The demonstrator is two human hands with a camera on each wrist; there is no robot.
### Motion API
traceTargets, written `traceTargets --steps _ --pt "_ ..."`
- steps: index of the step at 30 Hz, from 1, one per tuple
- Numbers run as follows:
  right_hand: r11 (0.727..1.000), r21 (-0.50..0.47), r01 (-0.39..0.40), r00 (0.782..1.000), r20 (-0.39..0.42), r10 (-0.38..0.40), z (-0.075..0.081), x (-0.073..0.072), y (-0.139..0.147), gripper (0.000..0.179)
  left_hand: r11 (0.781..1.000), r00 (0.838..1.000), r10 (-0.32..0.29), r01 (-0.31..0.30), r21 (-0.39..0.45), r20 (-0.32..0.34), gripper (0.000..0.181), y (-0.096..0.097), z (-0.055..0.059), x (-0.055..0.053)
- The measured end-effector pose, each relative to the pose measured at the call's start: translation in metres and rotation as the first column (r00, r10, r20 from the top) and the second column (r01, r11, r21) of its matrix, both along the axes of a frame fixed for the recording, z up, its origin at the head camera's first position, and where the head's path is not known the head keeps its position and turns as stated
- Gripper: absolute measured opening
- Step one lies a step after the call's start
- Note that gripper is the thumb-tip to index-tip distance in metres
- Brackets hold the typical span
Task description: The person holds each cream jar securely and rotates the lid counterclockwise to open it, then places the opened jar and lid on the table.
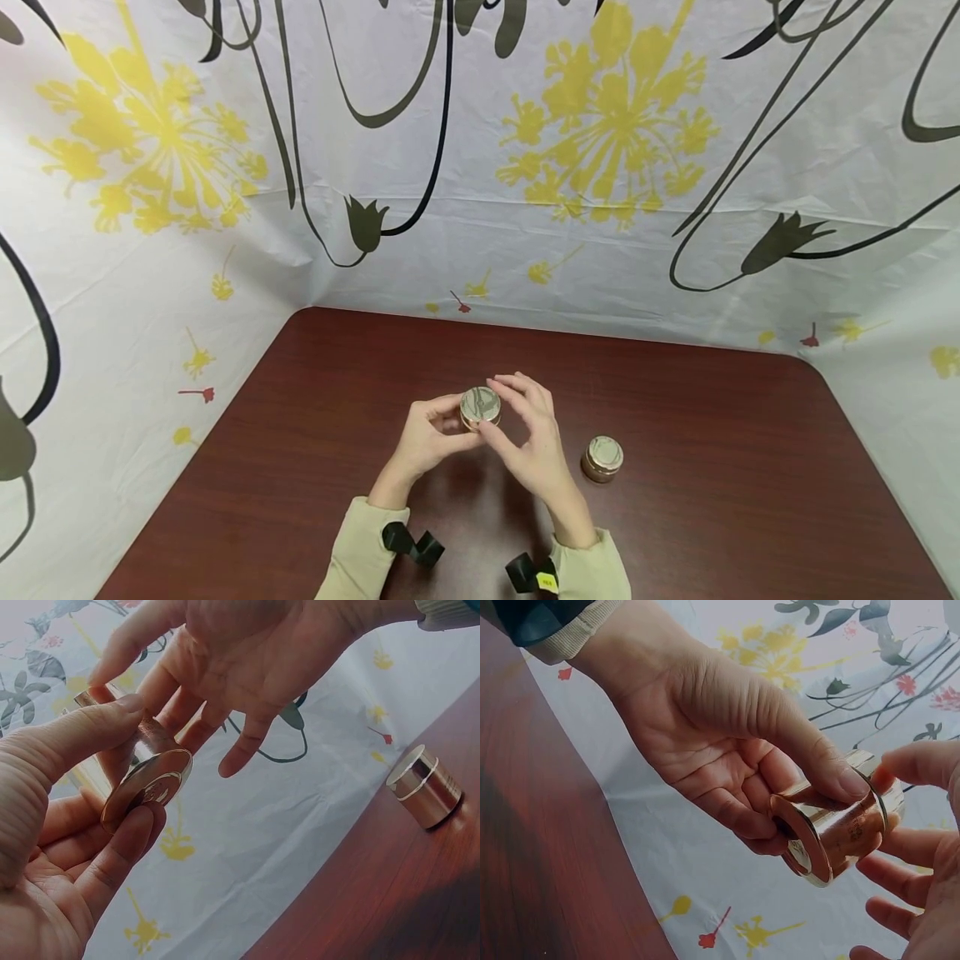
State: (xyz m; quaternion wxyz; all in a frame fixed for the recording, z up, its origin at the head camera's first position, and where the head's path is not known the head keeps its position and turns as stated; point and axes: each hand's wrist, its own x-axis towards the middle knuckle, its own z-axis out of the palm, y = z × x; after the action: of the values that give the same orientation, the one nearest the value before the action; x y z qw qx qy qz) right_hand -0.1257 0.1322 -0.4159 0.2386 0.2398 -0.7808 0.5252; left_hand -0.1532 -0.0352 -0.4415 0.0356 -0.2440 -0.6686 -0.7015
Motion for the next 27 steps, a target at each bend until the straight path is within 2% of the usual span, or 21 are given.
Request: traceTargets --steps 2,6,9,12,14,19,21,24,27 --pt "1.000 0.006 0.001 1.000 -0.015 -0.001 0.007 0.004 -0.004 0.054 1.000 1.000 -0.003 0.003 -0.004 0.003 0.044 0.000 0.000 0.000" --pt "0.998 0.005 0.064 0.998 -0.004 -0.064 0.024 0.013 -0.012 0.060 1.000 1.000 -0.010 0.010 -0.009 0.011 0.044 -0.001 0.002 0.001" --pt "0.995 0.002 0.105 0.994 0.020 -0.105 0.031 0.017 -0.016 0.056 1.000 1.000 -0.021 0.021 -0.006 0.004 0.042 -0.001 0.011 0.004" --pt "0.993 0.001 0.117 0.993 0.031 -0.117 0.029 0.015 -0.015 0.050 1.000 1.000 -0.023 0.023 -0.012 -0.007 0.041 -0.001 0.023 0.009" --pt "0.994 0.011 0.107 0.994 0.037 -0.108 0.022 0.011 -0.011 0.049 1.000 1.000 -0.018 0.018 -0.020 -0.013 0.039 -0.001 0.029 0.012" --pt "0.999 0.041 0.007 1.000 0.012 -0.007 0.001 0.000 0.000 0.054 0.999 1.000 -0.006 0.006 -0.040 0.006 0.040 -0.002 0.031 0.013" --pt "0.999 0.050 -0.019 1.000 0.001 0.019 -0.002 -0.001 0.001 0.060 0.999 1.000 -0.010 0.010 -0.038 0.014 0.040 -0.002 0.031 0.013" --pt "0.999 0.045 0.004 1.000 0.011 -0.005 -0.001 0.001 -0.002 0.069 0.999 1.000 -0.014 0.014 -0.036 0.016 0.041 -0.002 0.029 0.013" --pt "0.998 0.016 0.065 0.997 0.046 -0.065 0.012 0.009 -0.009 0.067 0.999 1.000 -0.012 0.013 -0.037 0.015 0.040 -0.003 0.029 0.013"
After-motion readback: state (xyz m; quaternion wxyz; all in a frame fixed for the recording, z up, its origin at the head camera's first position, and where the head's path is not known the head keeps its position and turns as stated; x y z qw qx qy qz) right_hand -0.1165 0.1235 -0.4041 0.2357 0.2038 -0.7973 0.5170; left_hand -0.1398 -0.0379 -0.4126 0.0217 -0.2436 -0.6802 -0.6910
